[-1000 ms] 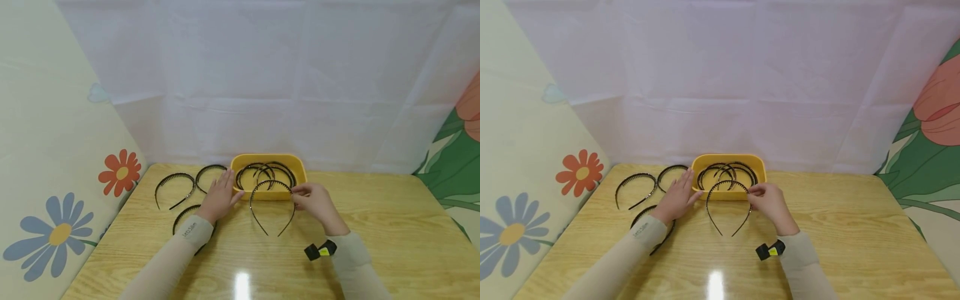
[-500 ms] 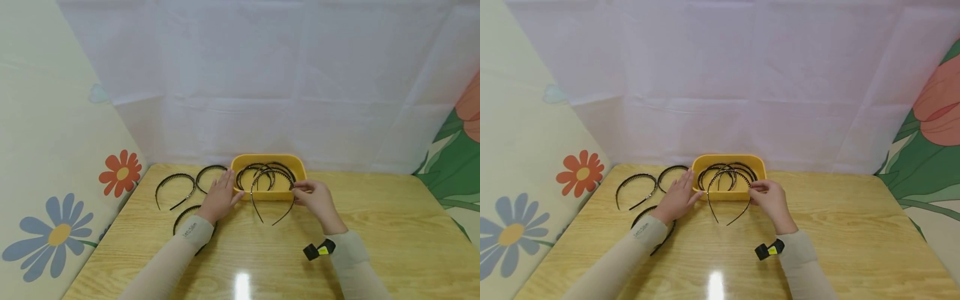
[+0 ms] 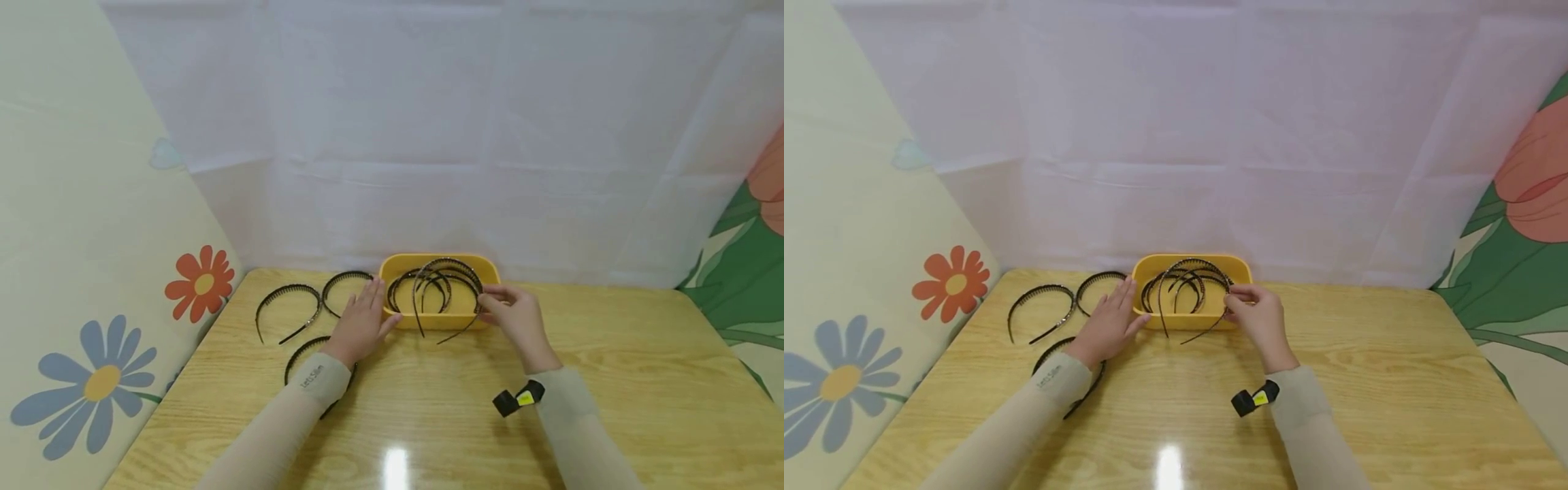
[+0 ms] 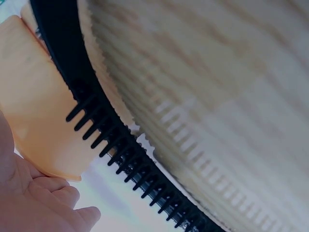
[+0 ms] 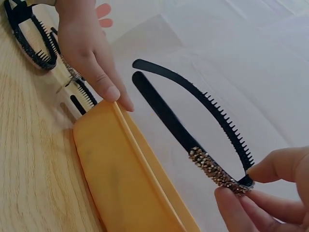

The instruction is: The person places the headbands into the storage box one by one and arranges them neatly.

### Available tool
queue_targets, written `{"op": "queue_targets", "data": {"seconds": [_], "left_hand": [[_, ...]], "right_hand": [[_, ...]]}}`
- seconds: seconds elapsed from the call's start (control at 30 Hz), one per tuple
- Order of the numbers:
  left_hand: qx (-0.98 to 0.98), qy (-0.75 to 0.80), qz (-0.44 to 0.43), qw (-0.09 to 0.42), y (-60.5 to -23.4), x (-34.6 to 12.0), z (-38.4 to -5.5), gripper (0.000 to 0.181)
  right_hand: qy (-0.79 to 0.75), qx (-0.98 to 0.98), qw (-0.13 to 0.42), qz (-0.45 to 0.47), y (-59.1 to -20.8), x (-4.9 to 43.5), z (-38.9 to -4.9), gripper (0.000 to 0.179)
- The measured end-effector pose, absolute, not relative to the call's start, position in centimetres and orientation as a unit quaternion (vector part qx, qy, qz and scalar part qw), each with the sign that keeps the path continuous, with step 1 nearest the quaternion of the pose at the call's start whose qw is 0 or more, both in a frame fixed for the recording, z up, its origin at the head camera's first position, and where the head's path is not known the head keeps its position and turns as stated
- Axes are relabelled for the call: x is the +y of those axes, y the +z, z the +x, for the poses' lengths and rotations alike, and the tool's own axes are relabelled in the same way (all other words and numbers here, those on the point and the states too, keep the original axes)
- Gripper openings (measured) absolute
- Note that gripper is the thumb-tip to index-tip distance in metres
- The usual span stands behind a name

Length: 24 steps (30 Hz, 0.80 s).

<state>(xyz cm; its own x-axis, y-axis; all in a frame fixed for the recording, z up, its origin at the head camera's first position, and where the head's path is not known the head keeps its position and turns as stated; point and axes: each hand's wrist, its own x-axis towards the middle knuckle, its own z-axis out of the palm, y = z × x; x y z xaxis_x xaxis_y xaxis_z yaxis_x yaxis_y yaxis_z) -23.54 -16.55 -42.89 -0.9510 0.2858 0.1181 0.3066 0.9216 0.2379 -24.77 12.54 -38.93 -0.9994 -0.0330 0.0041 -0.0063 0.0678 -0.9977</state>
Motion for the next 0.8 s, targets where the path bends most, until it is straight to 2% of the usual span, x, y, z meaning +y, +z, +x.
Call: {"op": "queue_targets", "data": {"seconds": [0.27,0.8], "left_hand": [[-0.980,-0.128,-0.149,0.037,-42.7,-16.5,-23.5,0.080],[-0.980,-0.131,-0.149,0.030,-42.4,-16.5,-23.3,0.080]], "right_hand": [[-0.721,0.692,0.018,-0.011,-38.7,11.8,-26.2,0.038],[-0.750,0.659,0.027,0.038,-40.1,10.1,-29.3,0.031]]}}
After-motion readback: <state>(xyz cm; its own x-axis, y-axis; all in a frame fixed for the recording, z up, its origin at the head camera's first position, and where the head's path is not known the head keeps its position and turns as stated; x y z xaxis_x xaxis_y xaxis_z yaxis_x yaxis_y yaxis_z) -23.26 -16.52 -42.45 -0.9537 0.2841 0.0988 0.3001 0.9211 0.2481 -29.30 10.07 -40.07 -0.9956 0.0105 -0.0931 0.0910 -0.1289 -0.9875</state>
